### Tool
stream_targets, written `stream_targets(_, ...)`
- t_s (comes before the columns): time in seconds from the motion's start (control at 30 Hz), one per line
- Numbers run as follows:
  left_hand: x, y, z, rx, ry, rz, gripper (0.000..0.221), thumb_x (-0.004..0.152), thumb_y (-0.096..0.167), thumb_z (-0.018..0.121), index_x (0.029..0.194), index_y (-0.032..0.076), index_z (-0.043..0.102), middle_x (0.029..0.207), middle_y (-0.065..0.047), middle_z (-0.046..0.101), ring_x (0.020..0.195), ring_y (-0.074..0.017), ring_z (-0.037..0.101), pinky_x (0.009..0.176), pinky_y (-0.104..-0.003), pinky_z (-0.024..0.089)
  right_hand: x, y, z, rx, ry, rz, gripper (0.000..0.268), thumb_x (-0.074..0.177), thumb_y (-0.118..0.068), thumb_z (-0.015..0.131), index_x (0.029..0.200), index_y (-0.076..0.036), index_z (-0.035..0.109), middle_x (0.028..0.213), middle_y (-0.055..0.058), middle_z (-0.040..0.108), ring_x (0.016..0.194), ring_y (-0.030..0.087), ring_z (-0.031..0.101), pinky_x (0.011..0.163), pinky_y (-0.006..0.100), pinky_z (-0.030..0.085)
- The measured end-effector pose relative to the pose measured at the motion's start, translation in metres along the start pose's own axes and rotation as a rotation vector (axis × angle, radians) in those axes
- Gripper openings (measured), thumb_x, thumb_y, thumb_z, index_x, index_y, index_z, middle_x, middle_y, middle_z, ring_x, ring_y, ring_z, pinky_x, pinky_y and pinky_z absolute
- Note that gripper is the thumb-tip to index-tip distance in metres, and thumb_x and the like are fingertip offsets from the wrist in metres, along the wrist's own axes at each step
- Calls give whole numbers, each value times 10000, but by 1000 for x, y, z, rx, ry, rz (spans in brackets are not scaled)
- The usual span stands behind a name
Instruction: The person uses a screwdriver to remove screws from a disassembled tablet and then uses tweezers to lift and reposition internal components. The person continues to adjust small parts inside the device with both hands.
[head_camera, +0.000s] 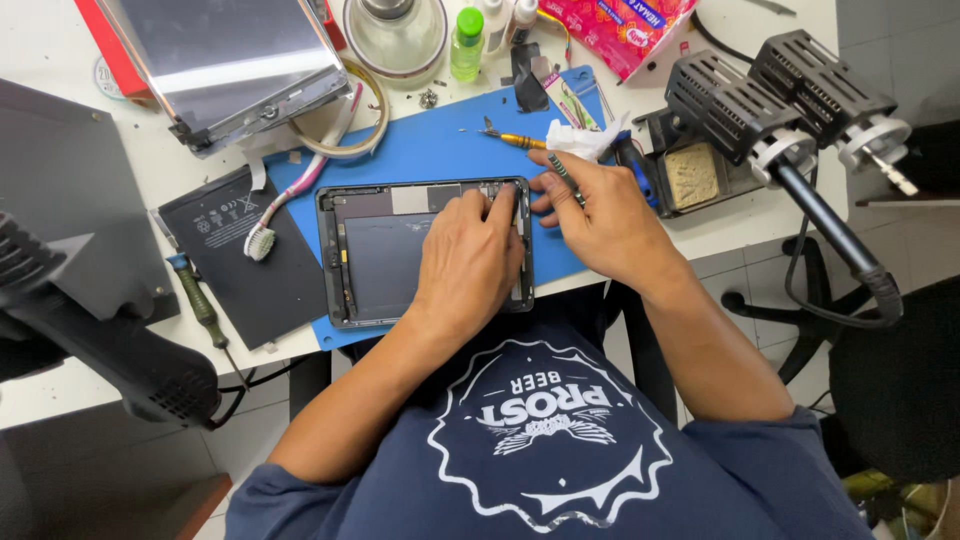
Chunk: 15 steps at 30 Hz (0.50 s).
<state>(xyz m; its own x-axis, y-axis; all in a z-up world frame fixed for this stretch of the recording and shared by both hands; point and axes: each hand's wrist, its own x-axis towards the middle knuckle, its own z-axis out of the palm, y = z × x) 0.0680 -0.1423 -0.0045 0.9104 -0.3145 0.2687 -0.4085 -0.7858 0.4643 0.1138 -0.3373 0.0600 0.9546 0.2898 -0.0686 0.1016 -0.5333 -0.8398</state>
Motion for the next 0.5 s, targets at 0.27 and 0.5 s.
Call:
stream_targets(0.27, 0, 5, -7, -76, -102, -86, 513, 946, 160, 730, 1429, -12, 718, 942, -140, 617, 810, -397, 673, 701, -487, 529, -1, 1, 2, 10, 0, 10, 325, 1202, -156, 552, 1394, -8, 767, 951, 234, 847, 830, 312, 867, 695, 397, 693)
stream_targets(0.5, 0, 6, -5, -82, -158, -117, 513, 971, 223, 728, 1446, 30, 733, 940, -131, 639, 832, -385, 695, 715, -493, 557, 0, 0, 1, 32, 3, -4, 320, 1206, -145, 552, 1390, 4, 768, 949, 238, 842, 834, 318, 864, 704, 404, 691)
